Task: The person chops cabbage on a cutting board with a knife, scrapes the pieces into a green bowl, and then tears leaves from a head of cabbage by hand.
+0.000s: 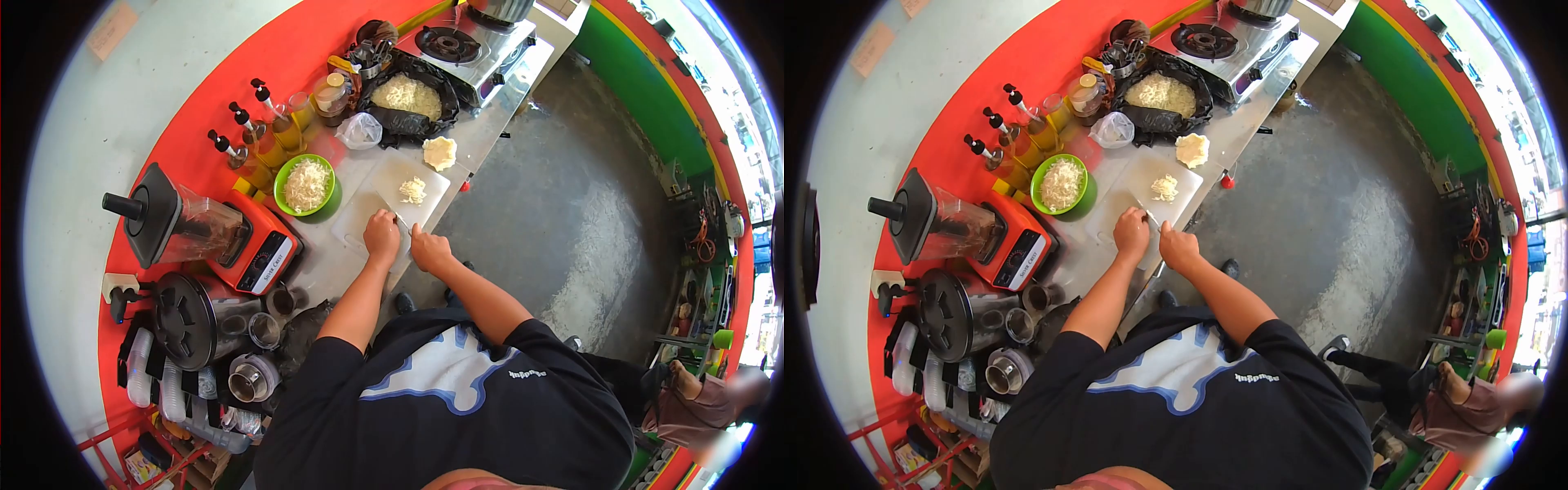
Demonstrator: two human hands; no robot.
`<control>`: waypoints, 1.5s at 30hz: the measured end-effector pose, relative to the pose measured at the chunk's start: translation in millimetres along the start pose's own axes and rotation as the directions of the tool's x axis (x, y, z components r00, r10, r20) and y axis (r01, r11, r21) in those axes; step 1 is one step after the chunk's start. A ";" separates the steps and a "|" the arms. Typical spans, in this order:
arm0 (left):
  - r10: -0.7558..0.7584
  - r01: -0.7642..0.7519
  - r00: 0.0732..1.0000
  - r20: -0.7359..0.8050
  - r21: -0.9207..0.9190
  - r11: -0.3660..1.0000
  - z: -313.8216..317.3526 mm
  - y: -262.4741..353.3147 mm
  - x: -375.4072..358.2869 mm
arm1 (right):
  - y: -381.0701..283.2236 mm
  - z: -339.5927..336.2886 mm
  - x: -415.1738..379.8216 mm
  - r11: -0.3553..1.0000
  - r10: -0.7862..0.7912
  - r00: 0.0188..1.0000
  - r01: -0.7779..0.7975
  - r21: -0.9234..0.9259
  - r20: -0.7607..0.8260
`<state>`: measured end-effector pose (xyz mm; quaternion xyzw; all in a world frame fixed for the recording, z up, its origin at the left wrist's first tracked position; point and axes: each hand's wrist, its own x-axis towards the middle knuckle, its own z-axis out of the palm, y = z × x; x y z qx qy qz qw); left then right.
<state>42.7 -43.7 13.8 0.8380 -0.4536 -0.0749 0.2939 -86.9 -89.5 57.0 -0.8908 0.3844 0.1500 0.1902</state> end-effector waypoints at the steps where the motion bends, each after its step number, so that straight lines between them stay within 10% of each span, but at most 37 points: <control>1: 0.006 -0.006 1.000 -0.008 -0.012 1.000 0.6 -0.2 0.4 | 1.0 3.6 1.2 1.000 0.010 1.000 -0.010 0.019 -0.011; 45: 0.003 -0.011 0.998 -0.068 -0.119 0.993 5.4 -8.9 -1.9 | 0.1 -9.5 13.1 1.000 -0.013 0.995 0.014 -0.008 0.101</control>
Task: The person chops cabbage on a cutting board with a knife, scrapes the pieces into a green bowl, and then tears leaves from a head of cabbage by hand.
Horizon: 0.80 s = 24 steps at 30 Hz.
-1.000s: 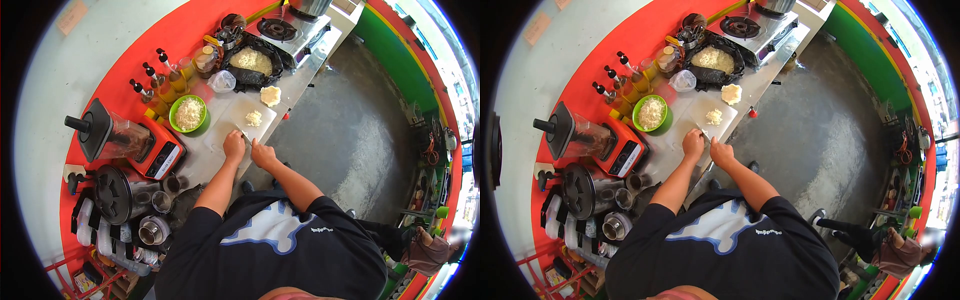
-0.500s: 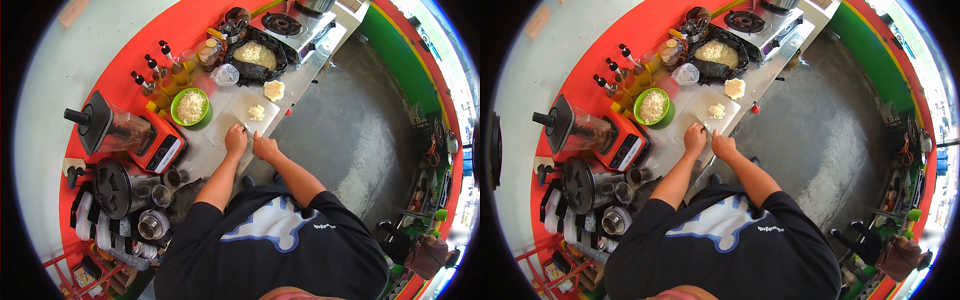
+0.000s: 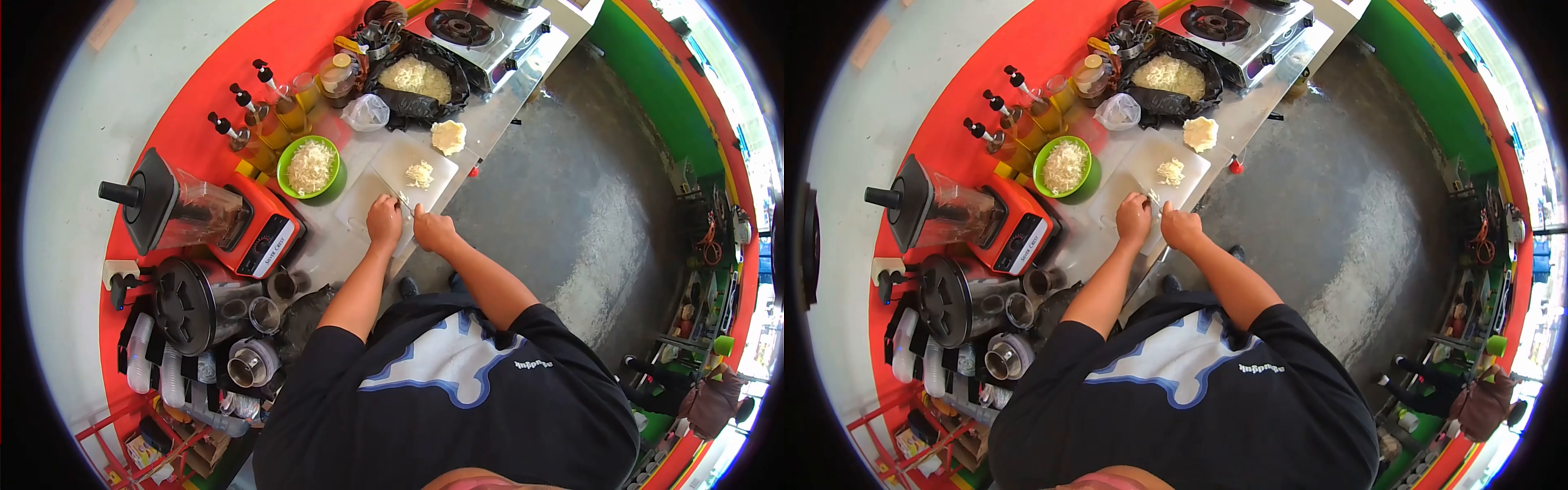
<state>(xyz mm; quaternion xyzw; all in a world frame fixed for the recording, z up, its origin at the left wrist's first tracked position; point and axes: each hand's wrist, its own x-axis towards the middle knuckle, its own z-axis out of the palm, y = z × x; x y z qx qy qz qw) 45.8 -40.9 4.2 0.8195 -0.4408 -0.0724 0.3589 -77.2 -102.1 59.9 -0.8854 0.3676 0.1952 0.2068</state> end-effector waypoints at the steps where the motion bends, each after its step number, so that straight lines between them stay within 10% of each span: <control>1: -0.016 0.015 1.000 0.022 0.008 1.000 -2.1 1.4 0.4 | 0.1 1.1 -0.7 0.999 -0.020 0.999 0.019 -0.039 -0.029; 24: -0.092 0.089 0.995 -0.043 -0.060 0.994 8.8 6.4 18.0 | 62.5 -35.7 23.4 0.995 -0.066 0.997 0.063 -0.071 -0.036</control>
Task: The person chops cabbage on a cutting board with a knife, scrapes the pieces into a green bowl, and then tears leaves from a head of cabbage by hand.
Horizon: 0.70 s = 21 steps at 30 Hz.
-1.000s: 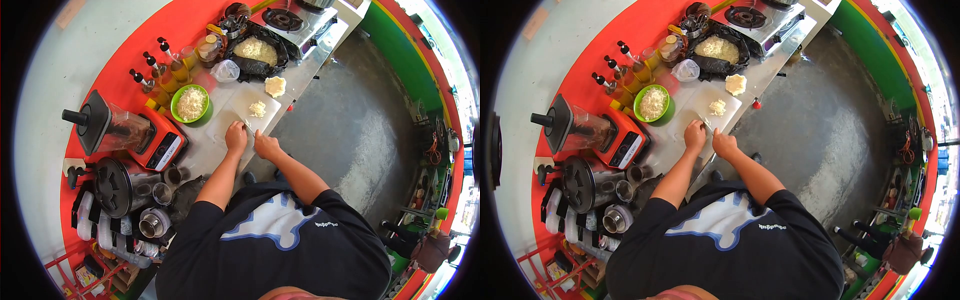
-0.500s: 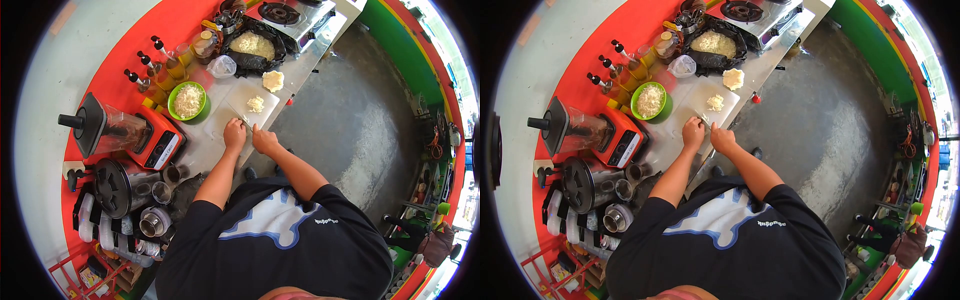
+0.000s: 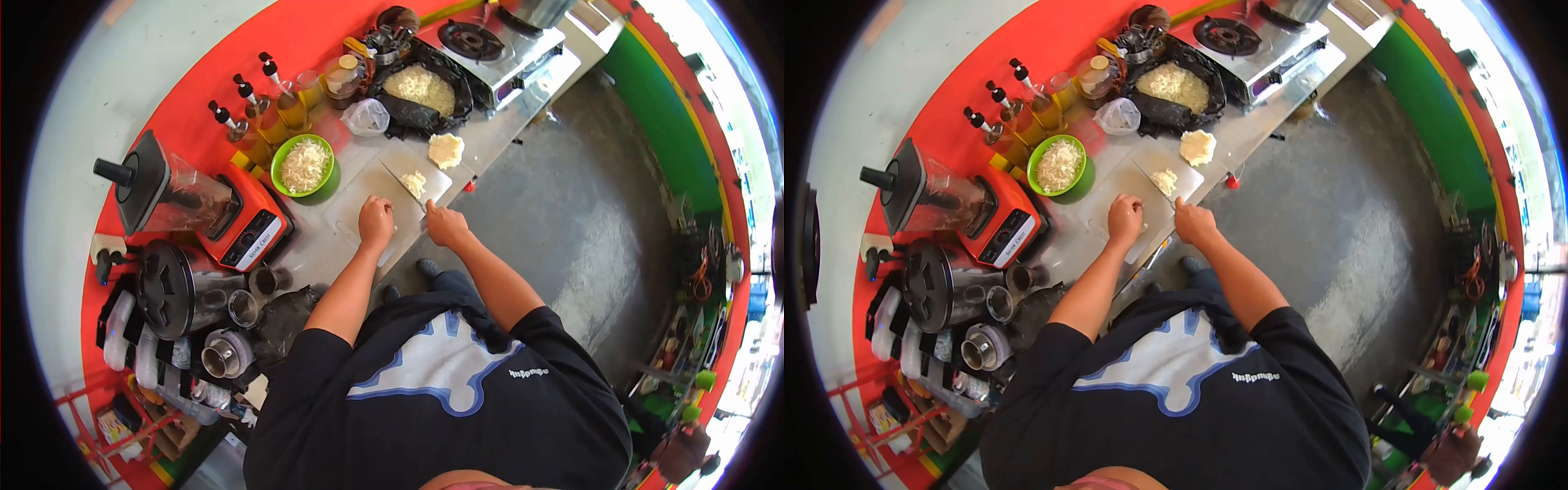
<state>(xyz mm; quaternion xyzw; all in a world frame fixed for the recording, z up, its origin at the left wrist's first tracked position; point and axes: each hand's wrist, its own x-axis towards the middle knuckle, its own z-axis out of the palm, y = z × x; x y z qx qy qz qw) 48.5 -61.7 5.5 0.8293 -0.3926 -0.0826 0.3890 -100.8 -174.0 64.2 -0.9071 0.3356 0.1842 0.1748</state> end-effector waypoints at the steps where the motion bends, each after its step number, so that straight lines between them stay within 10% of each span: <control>1: 0.031 -0.031 1.000 0.006 0.011 0.999 4.1 1.0 1.7 | 0.1 -2.7 0.5 1.000 -0.029 1.000 0.029 0.010 -0.006; 21: -0.131 0.141 0.971 -0.199 0.036 0.989 27.7 42.0 -12.5 | 19.6 -0.2 22.7 0.942 -0.328 0.926 0.334 -0.004 0.190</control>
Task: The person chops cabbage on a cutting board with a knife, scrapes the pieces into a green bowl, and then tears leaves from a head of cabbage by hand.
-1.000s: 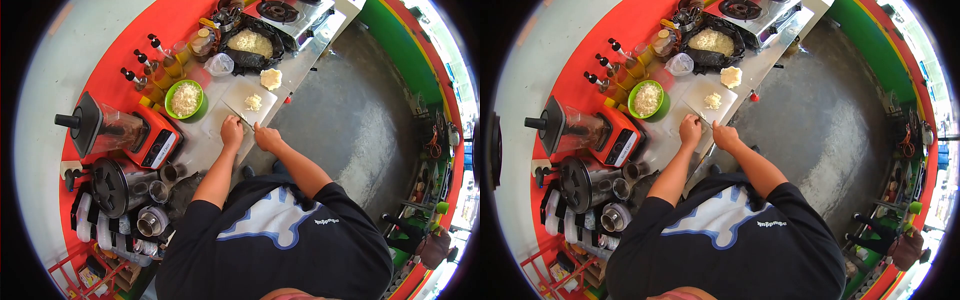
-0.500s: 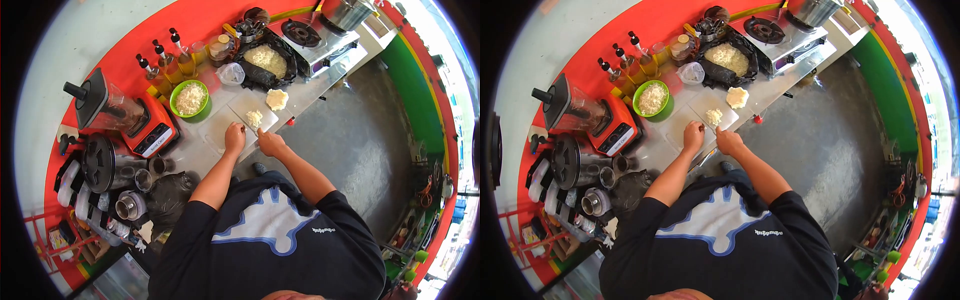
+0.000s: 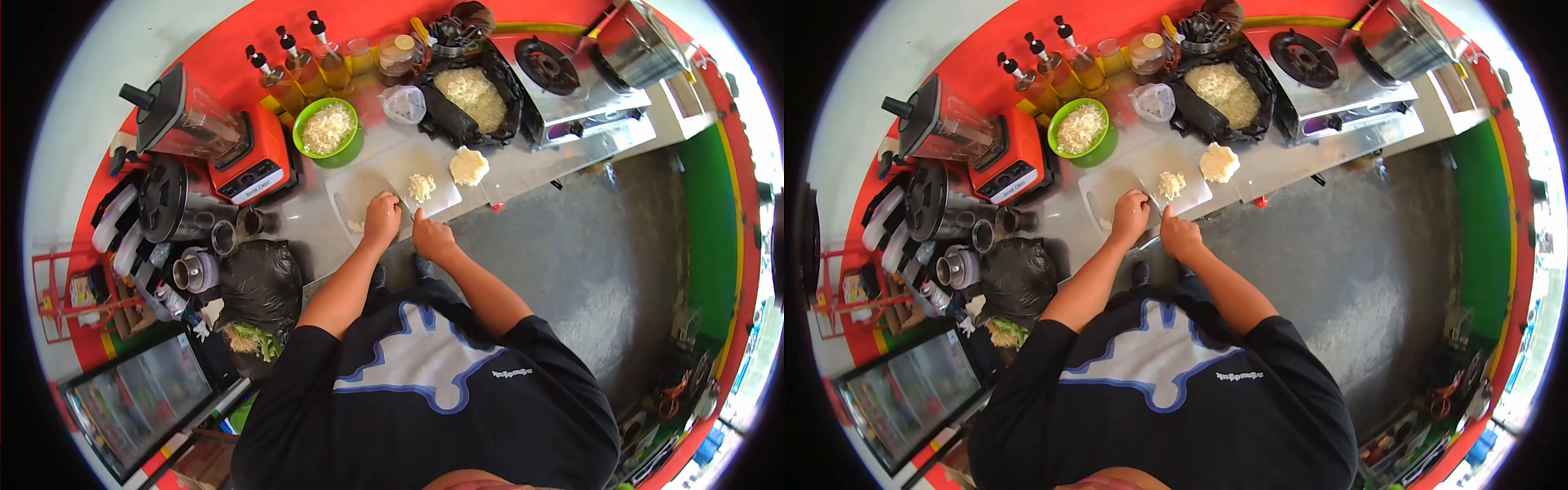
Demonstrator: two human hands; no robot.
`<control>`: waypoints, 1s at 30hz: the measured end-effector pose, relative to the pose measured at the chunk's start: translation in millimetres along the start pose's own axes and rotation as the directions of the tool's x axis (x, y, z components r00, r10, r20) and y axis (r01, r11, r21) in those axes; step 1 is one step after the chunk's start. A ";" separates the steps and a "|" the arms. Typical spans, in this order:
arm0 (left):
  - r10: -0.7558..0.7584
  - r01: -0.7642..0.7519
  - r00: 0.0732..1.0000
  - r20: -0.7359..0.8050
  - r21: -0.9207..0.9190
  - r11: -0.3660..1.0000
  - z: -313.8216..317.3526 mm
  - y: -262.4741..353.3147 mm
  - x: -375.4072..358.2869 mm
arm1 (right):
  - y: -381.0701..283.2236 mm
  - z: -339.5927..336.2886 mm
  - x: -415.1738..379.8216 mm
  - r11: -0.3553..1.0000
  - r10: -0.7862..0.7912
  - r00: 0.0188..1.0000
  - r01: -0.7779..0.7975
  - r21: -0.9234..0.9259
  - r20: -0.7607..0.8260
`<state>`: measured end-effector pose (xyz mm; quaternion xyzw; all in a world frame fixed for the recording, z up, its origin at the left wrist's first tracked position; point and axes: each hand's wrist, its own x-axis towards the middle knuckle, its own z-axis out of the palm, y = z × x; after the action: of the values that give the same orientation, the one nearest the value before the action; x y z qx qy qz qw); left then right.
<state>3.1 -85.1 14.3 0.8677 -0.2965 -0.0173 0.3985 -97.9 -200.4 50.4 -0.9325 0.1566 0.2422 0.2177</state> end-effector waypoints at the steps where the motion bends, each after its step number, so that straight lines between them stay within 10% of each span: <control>1: 0.005 -0.005 1.000 0.005 0.009 1.000 -0.9 0.7 -0.8 | 0.5 -2.8 3.9 1.000 -0.014 1.000 0.014 -0.025 -0.005; 23: -0.275 0.220 0.946 0.173 0.282 0.934 -1.4 33.9 -29.9 | 11.4 -0.8 12.0 0.993 -0.075 0.996 0.071 0.096 0.045; 30: -0.143 0.102 0.981 0.130 0.281 0.954 -3.2 30.7 -35.6 | 14.9 0.4 5.1 0.995 -0.091 0.996 0.090 0.050 0.021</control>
<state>-40.7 -79.7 30.7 0.9273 -0.2706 -0.0659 0.2500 -99.6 -213.8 42.4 -0.9301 0.1176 0.2389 0.2529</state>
